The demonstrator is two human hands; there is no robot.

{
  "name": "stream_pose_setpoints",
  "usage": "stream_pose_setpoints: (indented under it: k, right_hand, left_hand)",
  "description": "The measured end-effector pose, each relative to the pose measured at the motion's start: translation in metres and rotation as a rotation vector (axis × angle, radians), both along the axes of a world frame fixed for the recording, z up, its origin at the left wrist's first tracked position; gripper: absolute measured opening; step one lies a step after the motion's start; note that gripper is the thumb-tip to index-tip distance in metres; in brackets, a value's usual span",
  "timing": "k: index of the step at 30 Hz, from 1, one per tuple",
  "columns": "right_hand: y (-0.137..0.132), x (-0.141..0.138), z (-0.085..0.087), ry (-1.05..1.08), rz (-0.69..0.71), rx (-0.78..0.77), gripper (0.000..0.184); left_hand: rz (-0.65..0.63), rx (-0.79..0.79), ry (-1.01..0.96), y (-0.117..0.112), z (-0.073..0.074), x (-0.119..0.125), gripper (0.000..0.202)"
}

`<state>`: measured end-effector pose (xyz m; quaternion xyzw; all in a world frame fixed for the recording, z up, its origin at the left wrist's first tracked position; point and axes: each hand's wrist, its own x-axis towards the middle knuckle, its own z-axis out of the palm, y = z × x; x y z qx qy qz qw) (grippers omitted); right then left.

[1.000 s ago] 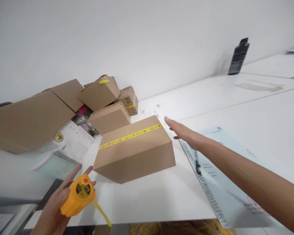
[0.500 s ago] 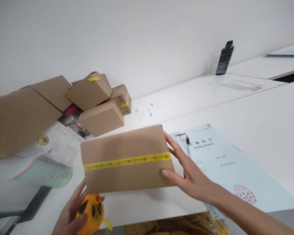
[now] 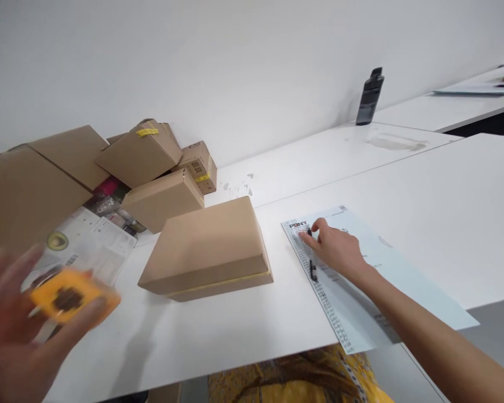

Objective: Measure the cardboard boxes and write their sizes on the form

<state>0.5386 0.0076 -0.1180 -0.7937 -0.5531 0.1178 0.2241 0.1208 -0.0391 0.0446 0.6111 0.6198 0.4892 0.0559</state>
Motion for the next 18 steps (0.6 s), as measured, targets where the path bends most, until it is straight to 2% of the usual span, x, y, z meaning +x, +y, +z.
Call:
stream_pose_setpoints:
  k: [2,5,6,8,10,11,13,15,18]
  right_hand:
    - [0.012,0.006,-0.005,-0.018,0.071,-0.081,0.028]
    - [0.016,0.01,-0.012,0.061,0.183,-0.082,0.024]
    - [0.014,0.013,-0.012,0.158,0.198,-0.072,0.025]
    - [0.007,0.023,-0.008,0.481,0.206,-0.018,0.028]
    - [-0.003,0.036,-0.001,0.862,0.192,0.084,0.033]
    - [-0.008,0.043,0.003,0.99,0.187,0.138,0.035]
    - [-0.018,0.053,0.009,1.093,0.176,0.21,0.037]
    - [-0.025,0.057,0.01,1.073,0.141,0.24,0.037]
    - [-0.029,0.048,0.004,0.955,0.076,0.246,0.034]
  left_hand:
    - [-0.101,0.005,0.217,0.024,0.011,0.032,0.099]
    - [-0.234,-0.068,0.548,0.062,0.012,0.068,0.077]
    - [-0.255,-0.106,0.64,0.073,0.01,0.075,0.073]
    - [-0.283,-0.191,0.752,0.094,0.002,0.083,0.067]
    - [-0.307,-0.239,0.779,0.108,-0.008,0.087,0.061]
    - [-0.304,-0.209,0.776,0.11,-0.015,0.09,0.058]
    - [-0.301,-0.026,0.751,0.101,-0.033,0.101,0.05]
    - [-0.379,0.249,0.68,0.076,-0.058,0.124,0.044]
    - [-0.825,0.444,0.524,0.027,-0.103,0.172,0.043]
